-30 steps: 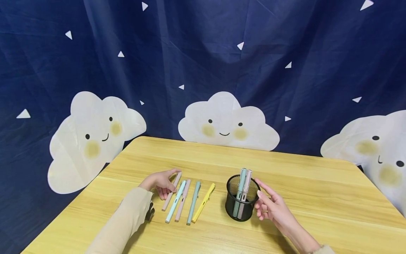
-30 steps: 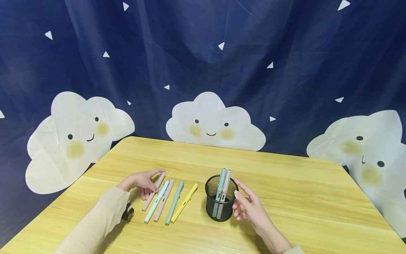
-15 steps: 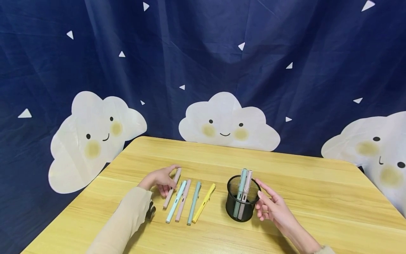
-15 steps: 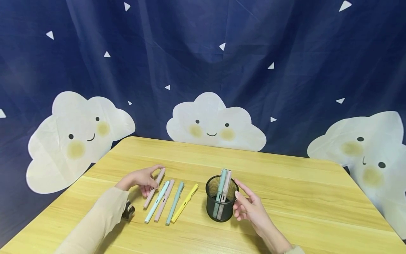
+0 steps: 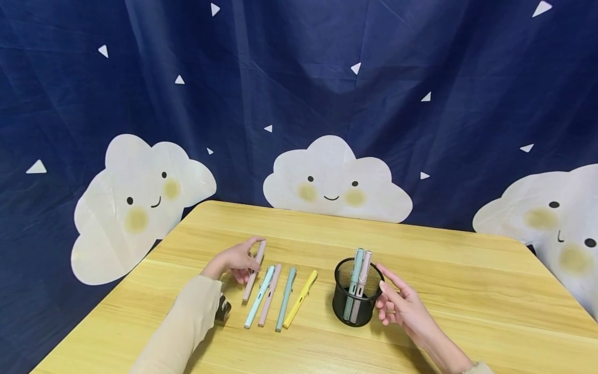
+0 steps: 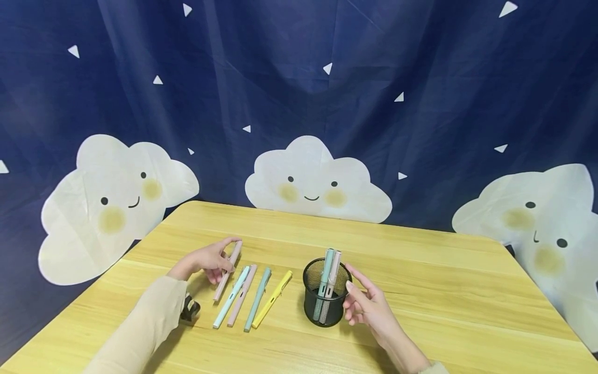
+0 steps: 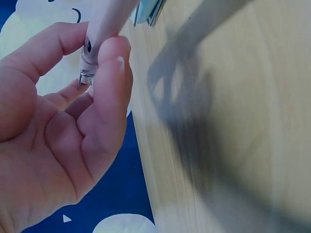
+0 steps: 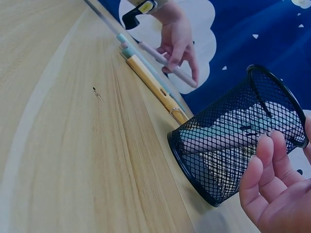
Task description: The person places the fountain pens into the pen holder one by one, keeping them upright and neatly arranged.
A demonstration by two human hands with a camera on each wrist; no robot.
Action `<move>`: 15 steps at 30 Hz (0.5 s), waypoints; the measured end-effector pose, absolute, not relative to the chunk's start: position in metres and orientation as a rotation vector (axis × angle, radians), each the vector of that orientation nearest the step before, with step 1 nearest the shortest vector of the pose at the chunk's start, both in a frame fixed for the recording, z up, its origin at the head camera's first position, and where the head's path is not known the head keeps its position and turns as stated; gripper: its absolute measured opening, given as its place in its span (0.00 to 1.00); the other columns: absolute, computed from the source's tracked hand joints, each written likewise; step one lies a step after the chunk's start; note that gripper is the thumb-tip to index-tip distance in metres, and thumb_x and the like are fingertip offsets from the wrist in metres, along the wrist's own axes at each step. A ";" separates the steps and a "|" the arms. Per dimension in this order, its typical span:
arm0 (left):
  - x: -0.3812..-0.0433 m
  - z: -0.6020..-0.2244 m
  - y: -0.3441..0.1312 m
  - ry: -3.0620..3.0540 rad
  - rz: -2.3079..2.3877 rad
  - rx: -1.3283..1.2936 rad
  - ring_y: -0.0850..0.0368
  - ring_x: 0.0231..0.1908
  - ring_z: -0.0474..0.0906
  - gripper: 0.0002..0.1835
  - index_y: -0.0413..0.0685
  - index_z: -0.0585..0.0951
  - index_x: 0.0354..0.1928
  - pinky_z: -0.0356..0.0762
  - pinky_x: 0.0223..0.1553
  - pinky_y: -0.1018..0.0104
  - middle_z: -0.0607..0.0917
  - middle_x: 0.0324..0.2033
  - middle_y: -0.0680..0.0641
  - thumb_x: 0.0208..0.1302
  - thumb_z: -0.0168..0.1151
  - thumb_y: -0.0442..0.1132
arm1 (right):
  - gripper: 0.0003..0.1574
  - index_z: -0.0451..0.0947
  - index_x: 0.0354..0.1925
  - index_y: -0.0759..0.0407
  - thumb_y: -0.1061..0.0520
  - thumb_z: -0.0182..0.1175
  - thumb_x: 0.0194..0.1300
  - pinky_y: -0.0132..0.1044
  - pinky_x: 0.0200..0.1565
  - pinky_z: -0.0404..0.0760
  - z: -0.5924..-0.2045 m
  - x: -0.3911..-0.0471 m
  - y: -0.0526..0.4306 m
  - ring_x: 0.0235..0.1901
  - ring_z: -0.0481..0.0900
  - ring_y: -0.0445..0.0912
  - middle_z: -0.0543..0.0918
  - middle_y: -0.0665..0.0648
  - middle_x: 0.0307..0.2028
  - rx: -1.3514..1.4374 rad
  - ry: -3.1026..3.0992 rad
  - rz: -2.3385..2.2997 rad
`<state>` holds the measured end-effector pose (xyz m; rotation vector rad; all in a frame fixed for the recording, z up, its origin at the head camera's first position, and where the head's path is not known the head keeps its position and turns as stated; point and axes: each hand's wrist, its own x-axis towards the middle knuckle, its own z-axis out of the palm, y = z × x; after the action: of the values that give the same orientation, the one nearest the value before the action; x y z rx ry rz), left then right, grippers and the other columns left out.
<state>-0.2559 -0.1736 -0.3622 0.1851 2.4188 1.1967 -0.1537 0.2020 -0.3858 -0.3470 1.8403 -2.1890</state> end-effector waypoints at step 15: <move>-0.260 -0.361 -0.166 2.459 1.325 0.301 0.57 0.14 0.67 0.44 0.48 0.52 0.67 0.77 0.20 0.58 0.70 0.14 0.46 0.48 0.59 0.23 | 0.23 0.63 0.56 0.26 0.52 0.44 0.69 0.30 0.23 0.75 -0.386 -0.154 0.202 0.19 0.74 0.41 0.75 0.51 0.22 -0.325 1.862 -2.183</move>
<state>-0.2600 -0.1658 -0.3607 0.3007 2.4589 1.3248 -0.1541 0.2023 -0.3859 -0.3255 1.8624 -2.1830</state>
